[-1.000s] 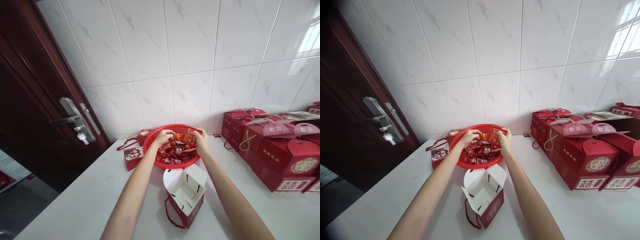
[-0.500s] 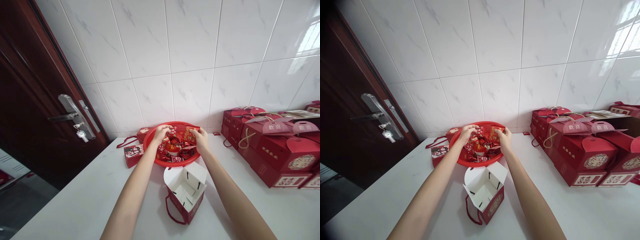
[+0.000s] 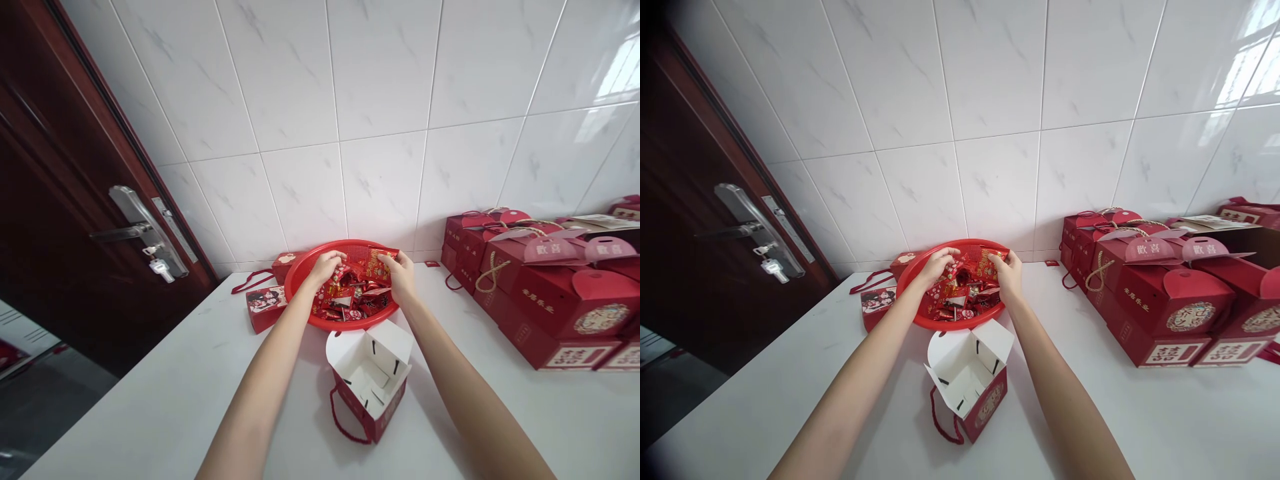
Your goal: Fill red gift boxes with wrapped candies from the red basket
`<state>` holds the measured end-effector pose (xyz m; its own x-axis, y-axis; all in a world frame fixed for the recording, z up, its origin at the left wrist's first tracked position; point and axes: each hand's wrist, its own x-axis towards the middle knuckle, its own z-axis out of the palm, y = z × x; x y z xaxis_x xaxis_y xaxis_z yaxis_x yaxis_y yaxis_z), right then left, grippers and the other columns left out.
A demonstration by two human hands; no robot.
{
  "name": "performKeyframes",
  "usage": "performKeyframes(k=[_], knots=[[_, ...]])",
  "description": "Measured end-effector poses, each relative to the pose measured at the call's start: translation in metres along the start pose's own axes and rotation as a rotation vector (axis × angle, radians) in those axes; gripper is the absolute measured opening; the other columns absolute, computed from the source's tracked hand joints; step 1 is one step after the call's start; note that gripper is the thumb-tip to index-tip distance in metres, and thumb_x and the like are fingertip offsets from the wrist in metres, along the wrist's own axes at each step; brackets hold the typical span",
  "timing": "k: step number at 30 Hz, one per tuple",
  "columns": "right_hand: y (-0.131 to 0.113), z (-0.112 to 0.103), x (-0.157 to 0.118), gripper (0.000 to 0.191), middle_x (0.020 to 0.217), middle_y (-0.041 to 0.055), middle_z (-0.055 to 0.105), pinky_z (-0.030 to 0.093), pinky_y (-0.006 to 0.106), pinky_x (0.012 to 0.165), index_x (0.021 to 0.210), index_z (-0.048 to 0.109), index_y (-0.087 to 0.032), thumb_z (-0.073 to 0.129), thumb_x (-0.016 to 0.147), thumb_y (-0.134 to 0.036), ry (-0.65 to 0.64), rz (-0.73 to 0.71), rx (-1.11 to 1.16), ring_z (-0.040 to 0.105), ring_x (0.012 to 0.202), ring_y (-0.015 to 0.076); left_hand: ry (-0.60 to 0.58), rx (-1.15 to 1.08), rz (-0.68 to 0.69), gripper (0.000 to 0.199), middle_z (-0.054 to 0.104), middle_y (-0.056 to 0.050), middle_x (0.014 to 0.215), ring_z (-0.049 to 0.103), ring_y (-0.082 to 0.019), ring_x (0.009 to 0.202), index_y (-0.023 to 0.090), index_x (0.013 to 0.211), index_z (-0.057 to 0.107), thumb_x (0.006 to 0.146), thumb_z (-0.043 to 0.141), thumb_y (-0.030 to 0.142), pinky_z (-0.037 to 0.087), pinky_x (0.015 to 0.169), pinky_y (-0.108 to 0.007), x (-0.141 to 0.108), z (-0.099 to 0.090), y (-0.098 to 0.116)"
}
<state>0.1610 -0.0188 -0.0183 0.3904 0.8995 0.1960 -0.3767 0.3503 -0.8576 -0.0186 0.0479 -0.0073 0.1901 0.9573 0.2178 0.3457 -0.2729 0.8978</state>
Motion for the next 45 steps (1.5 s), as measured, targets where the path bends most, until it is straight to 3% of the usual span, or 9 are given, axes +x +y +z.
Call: performKeyframes(k=[6, 10, 18, 28, 32, 38, 41, 45], knots=[[0.003, -0.001, 0.001, 0.023, 0.073, -0.0013, 0.068, 0.052, 0.028, 0.062, 0.074, 0.064, -0.022, 0.074, 0.057, -0.034, 0.0, -0.009, -0.015, 0.061, 0.069, 0.0177, -0.243, 0.299, -0.053, 0.015, 0.069, -0.001, 0.067, 0.06, -0.017, 0.067, 0.019, 0.062, 0.07, 0.069, 0.057, 0.021, 0.044, 0.064, -0.025, -0.004, 0.007, -0.006], [0.004, -0.001, 0.001, 0.024, 0.072, -0.0018, 0.067, 0.051, 0.029, 0.062, 0.075, 0.065, -0.022, 0.075, 0.057, -0.034, -0.006, -0.01, -0.017, 0.06, 0.068, 0.0171, -0.377, 0.467, -0.101, 0.003, 0.068, 0.0, 0.061, 0.061, -0.019, 0.062, 0.022, 0.058, 0.071, 0.058, 0.074, 0.021, 0.043, 0.062, -0.026, -0.003, 0.016, -0.015], [0.0, -0.001, -0.001, 0.022, 0.07, -0.0022, 0.067, 0.051, 0.029, 0.06, 0.073, 0.063, -0.022, 0.074, 0.058, -0.032, -0.013, -0.008, -0.02, 0.061, 0.067, 0.0171, -0.419, 0.623, -0.056, 0.027, 0.073, -0.002, 0.078, 0.068, -0.026, 0.083, 0.025, 0.076, 0.074, 0.05, 0.082, 0.021, 0.047, 0.074, -0.028, 0.003, 0.029, -0.018], [0.0, 0.0, 0.0, 0.022, 0.067, -0.0035, 0.064, 0.049, 0.028, 0.058, 0.07, 0.061, -0.022, 0.074, 0.057, -0.032, -0.003, -0.019, -0.026, 0.058, 0.062, 0.0156, -0.507, 0.663, -0.057, 0.026, 0.066, -0.005, 0.062, 0.066, -0.031, 0.074, 0.022, 0.059, 0.069, 0.042, 0.083, 0.01, 0.049, 0.073, -0.036, 0.007, 0.038, -0.013], [-0.001, 0.0, -0.001, 0.022, 0.069, -0.0033, 0.065, 0.049, 0.029, 0.059, 0.071, 0.061, -0.022, 0.074, 0.057, -0.032, -0.014, -0.015, -0.027, 0.059, 0.063, 0.0161, -0.492, 0.58, -0.029, 0.029, 0.068, -0.001, 0.062, 0.064, -0.025, 0.067, 0.024, 0.064, 0.074, 0.041, 0.081, 0.007, 0.047, 0.068, -0.03, 0.005, 0.033, -0.013], [-0.001, 0.0, -0.002, 0.021, 0.074, -0.001, 0.069, 0.051, 0.029, 0.061, 0.073, 0.063, -0.022, 0.073, 0.058, -0.032, -0.021, -0.02, -0.026, 0.062, 0.068, 0.0178, -0.36, 0.42, 0.033, 0.015, 0.06, 0.001, 0.048, 0.056, -0.018, 0.053, 0.021, 0.047, 0.068, 0.048, 0.08, 0.012, 0.042, 0.058, -0.029, -0.001, 0.018, -0.002], [0.001, 0.0, -0.002, 0.021, 0.075, -0.0009, 0.07, 0.051, 0.029, 0.062, 0.074, 0.065, -0.022, 0.073, 0.058, -0.032, -0.014, -0.029, -0.028, 0.062, 0.07, 0.0182, -0.294, 0.293, 0.072, 0.009, 0.07, -0.002, 0.061, 0.061, -0.02, 0.062, 0.02, 0.06, 0.077, 0.052, 0.08, 0.019, 0.044, 0.06, -0.03, -0.006, 0.006, 0.005], [0.001, 0.0, -0.002, 0.021, 0.076, -0.0006, 0.071, 0.052, 0.03, 0.064, 0.076, 0.065, -0.022, 0.073, 0.06, -0.033, -0.024, -0.026, -0.014, 0.064, 0.072, 0.0187, -0.236, 0.135, 0.09, 0.02, 0.075, -0.004, 0.072, 0.064, -0.02, 0.068, 0.019, 0.072, 0.081, 0.06, 0.078, 0.034, 0.046, 0.064, -0.03, -0.012, -0.007, 0.012]])
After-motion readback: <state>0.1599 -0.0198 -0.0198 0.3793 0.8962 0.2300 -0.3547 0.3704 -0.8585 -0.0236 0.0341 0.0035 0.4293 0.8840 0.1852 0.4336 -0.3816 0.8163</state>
